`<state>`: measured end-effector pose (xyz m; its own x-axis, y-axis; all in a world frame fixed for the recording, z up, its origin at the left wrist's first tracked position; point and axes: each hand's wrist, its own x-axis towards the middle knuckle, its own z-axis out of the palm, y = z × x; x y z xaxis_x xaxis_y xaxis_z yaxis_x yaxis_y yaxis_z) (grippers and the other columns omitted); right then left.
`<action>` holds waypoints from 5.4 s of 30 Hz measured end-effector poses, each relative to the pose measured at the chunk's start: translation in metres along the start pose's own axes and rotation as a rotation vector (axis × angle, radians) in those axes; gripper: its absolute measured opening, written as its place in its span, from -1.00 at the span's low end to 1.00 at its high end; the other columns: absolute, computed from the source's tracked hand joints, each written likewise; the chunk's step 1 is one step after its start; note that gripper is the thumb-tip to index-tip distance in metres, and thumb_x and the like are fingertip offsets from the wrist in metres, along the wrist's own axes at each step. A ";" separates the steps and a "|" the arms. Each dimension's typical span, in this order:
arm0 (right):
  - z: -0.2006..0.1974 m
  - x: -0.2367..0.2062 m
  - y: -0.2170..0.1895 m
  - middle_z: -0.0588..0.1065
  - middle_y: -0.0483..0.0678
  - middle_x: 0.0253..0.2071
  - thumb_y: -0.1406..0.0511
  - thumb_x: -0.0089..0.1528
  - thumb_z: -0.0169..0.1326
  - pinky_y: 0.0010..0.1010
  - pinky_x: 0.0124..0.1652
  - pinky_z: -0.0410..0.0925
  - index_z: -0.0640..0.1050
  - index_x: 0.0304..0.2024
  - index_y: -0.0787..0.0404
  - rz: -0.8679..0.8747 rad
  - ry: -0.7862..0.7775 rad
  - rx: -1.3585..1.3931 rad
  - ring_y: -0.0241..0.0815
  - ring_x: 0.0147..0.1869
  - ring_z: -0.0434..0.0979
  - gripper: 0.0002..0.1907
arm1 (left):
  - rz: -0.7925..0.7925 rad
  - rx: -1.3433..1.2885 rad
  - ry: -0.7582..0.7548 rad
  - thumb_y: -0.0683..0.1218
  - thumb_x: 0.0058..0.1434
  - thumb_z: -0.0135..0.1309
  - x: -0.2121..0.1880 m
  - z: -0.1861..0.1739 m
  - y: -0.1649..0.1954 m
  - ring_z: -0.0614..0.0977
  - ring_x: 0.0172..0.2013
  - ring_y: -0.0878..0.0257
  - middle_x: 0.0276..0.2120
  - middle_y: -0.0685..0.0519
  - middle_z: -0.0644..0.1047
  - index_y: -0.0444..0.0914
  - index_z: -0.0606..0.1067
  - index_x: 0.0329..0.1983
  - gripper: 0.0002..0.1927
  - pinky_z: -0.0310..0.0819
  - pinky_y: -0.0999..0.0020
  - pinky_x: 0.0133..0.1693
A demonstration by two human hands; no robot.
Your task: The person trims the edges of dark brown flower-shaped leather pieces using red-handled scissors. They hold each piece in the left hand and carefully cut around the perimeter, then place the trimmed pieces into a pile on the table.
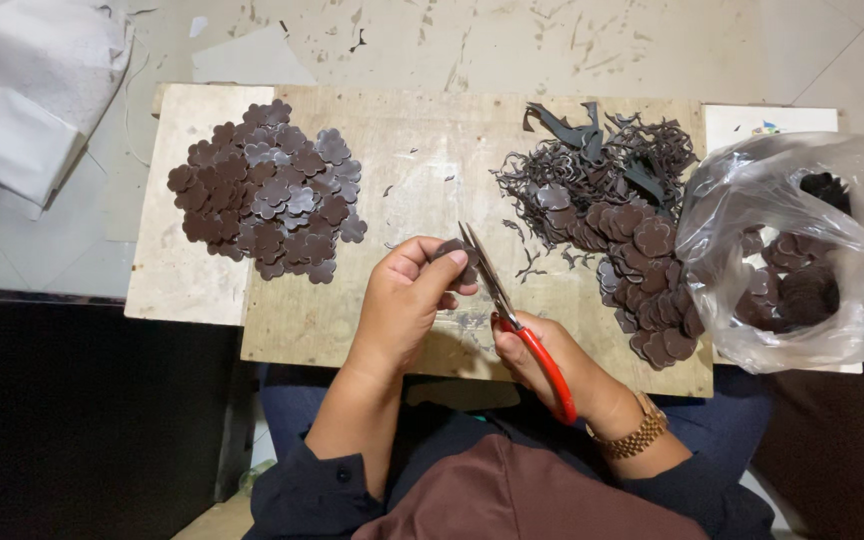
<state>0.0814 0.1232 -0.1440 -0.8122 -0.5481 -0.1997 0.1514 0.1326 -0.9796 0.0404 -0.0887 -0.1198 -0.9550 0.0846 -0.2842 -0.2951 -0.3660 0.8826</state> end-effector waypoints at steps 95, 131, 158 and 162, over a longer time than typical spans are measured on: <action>-0.014 -0.006 0.012 0.25 -0.24 -0.45 -0.19 0.33 -0.05 -0.57 -0.40 0.18 0.39 -0.26 0.17 0.019 -0.154 0.249 -0.40 -0.40 0.21 -0.43 | 0.107 0.054 -0.083 -0.28 0.25 0.19 0.003 -0.001 -0.011 0.51 -0.36 0.50 -0.32 0.13 0.58 -0.32 0.47 -0.13 -0.83 0.40 0.60 -0.30; -0.009 -0.005 0.004 0.24 -0.25 -0.49 -0.24 0.30 -0.05 -0.58 -0.47 0.15 0.39 -0.29 0.16 0.002 -0.139 0.263 -0.41 -0.45 0.17 -0.39 | 0.085 0.018 -0.064 -0.30 0.21 0.20 0.004 -0.003 -0.014 0.55 -0.35 0.45 -0.31 0.08 0.60 -0.33 0.45 -0.14 -0.80 0.45 0.55 -0.28; -0.006 -0.003 0.005 0.21 -0.25 -0.44 -0.25 0.29 -0.05 -0.55 -0.40 0.14 0.36 -0.29 0.17 -0.016 -0.138 0.266 -0.40 -0.39 0.15 -0.37 | 0.076 0.011 -0.081 -0.27 0.24 0.20 0.005 -0.007 -0.023 0.55 -0.37 0.44 -0.34 0.08 0.59 -0.33 0.45 -0.14 -0.82 0.47 0.54 -0.30; -0.006 -0.003 0.005 0.22 -0.23 -0.44 -0.26 0.29 -0.04 -0.55 -0.39 0.15 0.37 -0.27 0.19 -0.006 -0.136 0.261 -0.39 -0.39 0.15 -0.35 | 0.073 0.037 -0.083 -0.24 0.25 0.20 0.005 -0.007 -0.021 0.55 -0.38 0.43 -0.35 0.08 0.59 -0.33 0.46 -0.15 -0.83 0.47 0.53 -0.31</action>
<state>0.0809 0.1304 -0.1478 -0.7332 -0.6562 -0.1783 0.3013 -0.0784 -0.9503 0.0420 -0.0869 -0.1422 -0.9727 0.1358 -0.1883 -0.2243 -0.3401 0.9133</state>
